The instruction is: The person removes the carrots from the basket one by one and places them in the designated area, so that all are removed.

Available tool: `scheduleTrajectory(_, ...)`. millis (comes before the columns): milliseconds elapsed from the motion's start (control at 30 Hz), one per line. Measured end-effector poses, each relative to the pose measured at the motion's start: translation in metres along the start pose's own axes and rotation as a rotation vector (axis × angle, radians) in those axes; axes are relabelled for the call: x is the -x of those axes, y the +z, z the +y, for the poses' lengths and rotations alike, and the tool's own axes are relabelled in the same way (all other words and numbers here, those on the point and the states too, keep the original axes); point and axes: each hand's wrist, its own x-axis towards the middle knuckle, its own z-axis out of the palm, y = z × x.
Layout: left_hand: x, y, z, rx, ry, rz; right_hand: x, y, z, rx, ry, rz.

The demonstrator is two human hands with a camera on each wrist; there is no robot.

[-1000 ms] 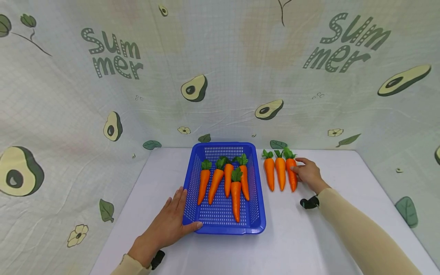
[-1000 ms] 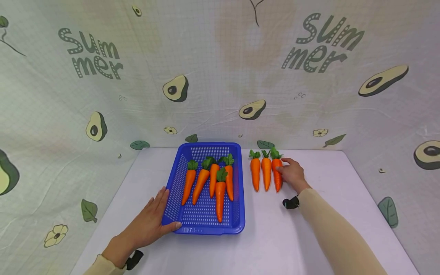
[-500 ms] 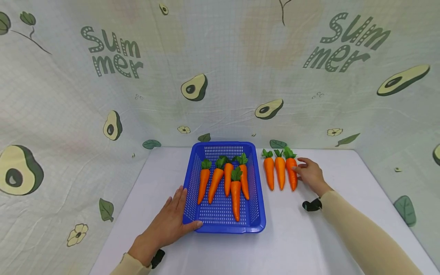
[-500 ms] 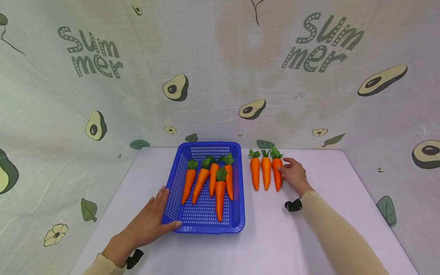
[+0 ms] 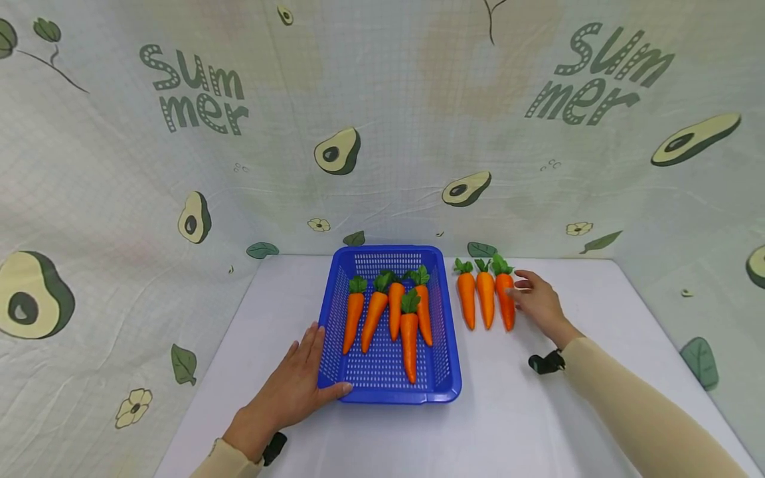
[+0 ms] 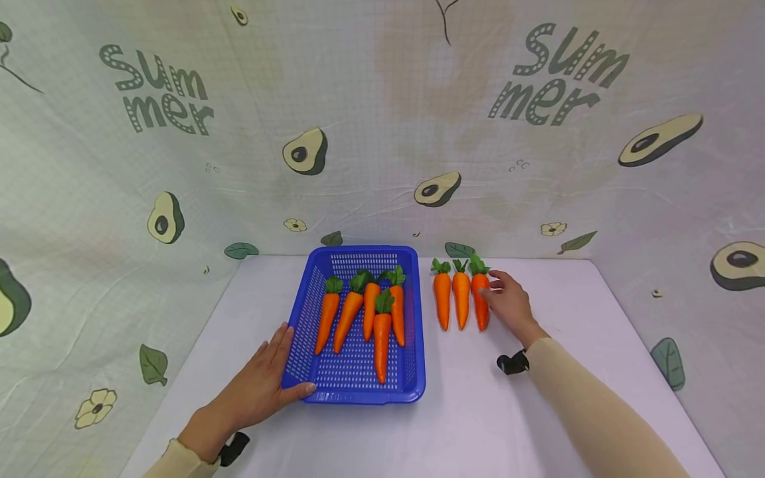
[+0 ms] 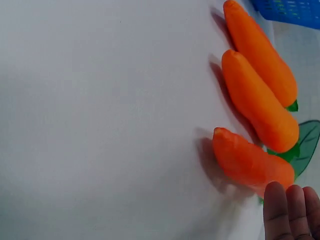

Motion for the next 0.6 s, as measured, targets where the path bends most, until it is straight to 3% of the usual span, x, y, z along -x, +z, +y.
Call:
scheduleTrajectory(233,0.000,0.002,-0.003,0.006,0.003,0.006,0.014,0.002,-0.027,0.004,-0.045,0.017)
scheduleTrajectory(600,0.000,0.003,-0.003,0.011,0.010,0.019,0.043,0.008,-0.078,0.004,-0.272,0.047)
